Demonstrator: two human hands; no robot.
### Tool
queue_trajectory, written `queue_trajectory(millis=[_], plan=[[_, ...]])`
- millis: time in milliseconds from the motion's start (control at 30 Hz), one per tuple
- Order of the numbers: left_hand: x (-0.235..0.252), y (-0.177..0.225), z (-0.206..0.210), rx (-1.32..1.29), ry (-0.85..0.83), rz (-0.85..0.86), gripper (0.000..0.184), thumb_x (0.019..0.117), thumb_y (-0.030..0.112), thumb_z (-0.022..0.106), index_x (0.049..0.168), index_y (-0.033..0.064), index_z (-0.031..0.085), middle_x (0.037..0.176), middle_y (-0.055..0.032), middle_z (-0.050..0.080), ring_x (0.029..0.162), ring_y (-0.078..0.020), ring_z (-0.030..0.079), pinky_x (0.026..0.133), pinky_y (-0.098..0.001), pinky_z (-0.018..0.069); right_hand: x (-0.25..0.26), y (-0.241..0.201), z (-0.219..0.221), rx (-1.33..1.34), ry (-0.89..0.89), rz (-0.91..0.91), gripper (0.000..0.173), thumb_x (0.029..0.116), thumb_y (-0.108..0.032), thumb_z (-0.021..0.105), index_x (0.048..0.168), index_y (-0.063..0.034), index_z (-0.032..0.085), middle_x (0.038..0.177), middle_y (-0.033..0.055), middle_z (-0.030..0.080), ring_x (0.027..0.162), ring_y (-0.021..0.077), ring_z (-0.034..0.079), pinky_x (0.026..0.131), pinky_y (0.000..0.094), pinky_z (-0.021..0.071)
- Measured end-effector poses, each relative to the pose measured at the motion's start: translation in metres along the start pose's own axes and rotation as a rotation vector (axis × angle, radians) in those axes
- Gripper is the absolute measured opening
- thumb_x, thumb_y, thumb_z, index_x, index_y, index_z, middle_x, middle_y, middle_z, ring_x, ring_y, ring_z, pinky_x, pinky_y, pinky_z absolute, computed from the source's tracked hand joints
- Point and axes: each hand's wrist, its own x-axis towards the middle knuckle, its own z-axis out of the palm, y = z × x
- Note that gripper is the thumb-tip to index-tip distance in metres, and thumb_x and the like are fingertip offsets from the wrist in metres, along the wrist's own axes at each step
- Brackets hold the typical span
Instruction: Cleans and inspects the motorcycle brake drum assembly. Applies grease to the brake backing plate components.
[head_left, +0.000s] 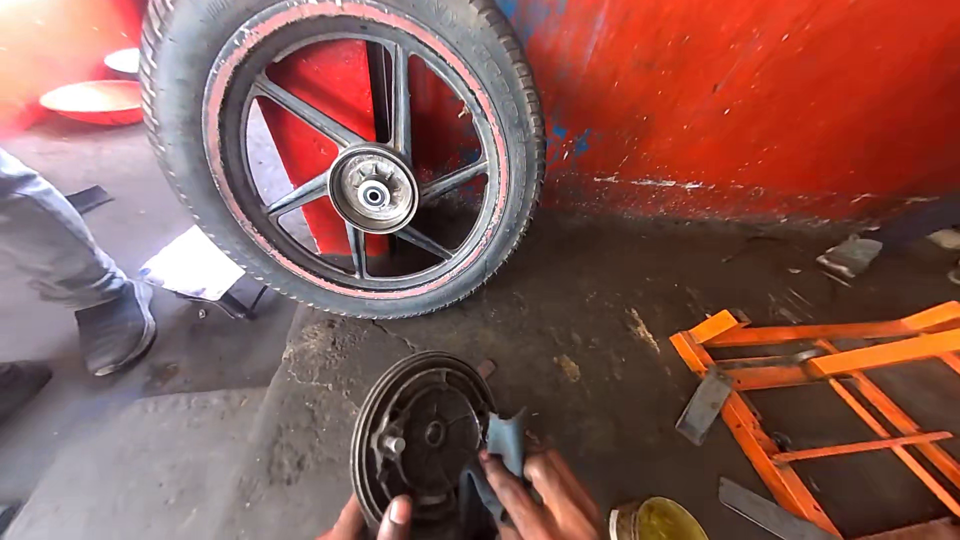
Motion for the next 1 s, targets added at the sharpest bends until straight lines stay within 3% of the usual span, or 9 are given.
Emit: queue_trajectory(millis=[67, 233, 300, 400, 500, 633, 800, 867, 1000], plan=[[0.001, 0.0, -0.001, 0.011, 0.002, 0.022, 0.049, 0.1079, 0.042, 0.049, 0.1, -0.0034, 0.064, 0.071, -0.0021, 0.069, 0.056, -0.0078, 0.066, 0.054, -0.0321, 0.0594, -0.003, 0.001, 0.0, -0.015, -0.016, 0.015, 0.015, 0.0922, -0.023, 0.07, 0.101, -0.0136, 0.078, 0.079, 0.0064, 0.063, 0.082, 0.0201, 0.065, 0.09, 0.0303, 0.054], [0.004, -0.001, -0.003, 0.064, 0.03, 0.121, 0.045, 0.1027, 0.04, 0.061, 0.109, -0.0041, 0.064, 0.079, -0.0021, 0.074, 0.063, -0.0042, 0.069, 0.06, -0.0282, 0.0611, -0.01, -0.001, 0.001, 0.114, -0.173, 0.131, 0.033, 0.0943, -0.021, 0.071, 0.126, -0.012, 0.074, 0.089, 0.0112, 0.072, 0.081, 0.0224, 0.07, 0.077, 0.0337, 0.0587], [0.003, -0.002, -0.004, 0.153, 0.015, 0.19, 0.049, 0.0965, 0.045, 0.069, 0.109, -0.0023, 0.065, 0.083, -0.0029, 0.075, 0.074, -0.0002, 0.071, 0.07, -0.0244, 0.0613, -0.005, -0.009, -0.001, 0.273, -0.141, 0.285, 0.026, 0.0896, -0.013, 0.073, 0.115, -0.0056, 0.077, 0.092, 0.0127, 0.074, 0.085, 0.0201, 0.071, 0.08, 0.031, 0.06], [0.002, -0.004, -0.002, 0.249, -0.029, 0.249, 0.049, 0.0942, 0.042, 0.074, 0.106, -0.0051, 0.065, 0.082, -0.0112, 0.075, 0.075, -0.0094, 0.073, 0.07, -0.0309, 0.0617, -0.003, -0.015, -0.002, 0.353, -0.061, 0.375, 0.016, 0.088, -0.011, 0.074, 0.1, -0.0014, 0.078, 0.088, 0.0121, 0.072, 0.084, 0.0154, 0.069, 0.079, 0.025, 0.0576], [0.004, 0.003, -0.002, 0.349, -0.009, 0.325, 0.044, 0.0984, 0.039, 0.069, 0.099, -0.0047, 0.065, 0.076, -0.0142, 0.073, 0.068, -0.0142, 0.073, 0.062, -0.0325, 0.0598, -0.011, -0.009, -0.004, 0.592, -0.041, 0.393, 0.015, 0.0926, -0.011, 0.072, 0.1, 0.0013, 0.077, 0.094, 0.012, 0.072, 0.091, 0.008, 0.068, 0.086, 0.0194, 0.0562], [0.005, -0.001, -0.008, 0.537, 0.096, 0.485, 0.038, 0.0986, 0.035, 0.067, 0.097, -0.0026, 0.067, 0.076, -0.0123, 0.072, 0.068, -0.016, 0.071, 0.06, -0.0307, 0.0578, -0.011, -0.001, -0.015, 0.764, -0.11, 0.492, 0.017, 0.0962, -0.013, 0.067, 0.102, 0.0028, 0.072, 0.092, 0.0055, 0.072, 0.086, 0.0007, 0.067, 0.08, 0.0176, 0.0559], [0.034, 0.003, -0.043, 0.927, 0.103, 0.899, 0.025, 0.0991, 0.021, 0.059, 0.113, -0.0002, 0.063, 0.085, -0.0158, 0.066, 0.063, -0.0262, 0.061, 0.059, -0.0361, 0.0511, -0.008, 0.027, -0.015, 0.712, -0.106, 0.788, 0.015, 0.0974, -0.009, 0.064, 0.107, 0.0003, 0.071, 0.084, 0.0001, 0.071, 0.074, 0.0014, 0.067, 0.07, 0.0222, 0.0575], [0.05, 0.004, -0.041, 0.952, 0.161, 0.852, 0.028, 0.0987, 0.024, 0.058, 0.113, 0.0003, 0.06, 0.08, -0.0147, 0.063, 0.062, -0.0247, 0.061, 0.057, -0.0345, 0.0514, -0.009, 0.037, -0.014, 0.649, -0.08, 0.798, 0.014, 0.097, -0.013, 0.066, 0.105, -0.0031, 0.072, 0.083, -0.0016, 0.071, 0.073, 0.0007, 0.065, 0.068, 0.0216, 0.0566], [0.054, 0.002, -0.027, 0.435, 0.231, 0.243, 0.038, 0.097, 0.028, 0.068, 0.106, -0.0086, 0.066, 0.079, -0.0043, 0.073, 0.067, -0.0013, 0.069, 0.063, -0.0213, 0.058, -0.008, 0.045, -0.018, 0.549, -0.267, 0.671, 0.018, 0.0967, -0.019, 0.068, 0.103, -0.0037, 0.074, 0.085, 0.004, 0.072, 0.076, 0.0077, 0.068, 0.072, 0.0289, 0.0582]])
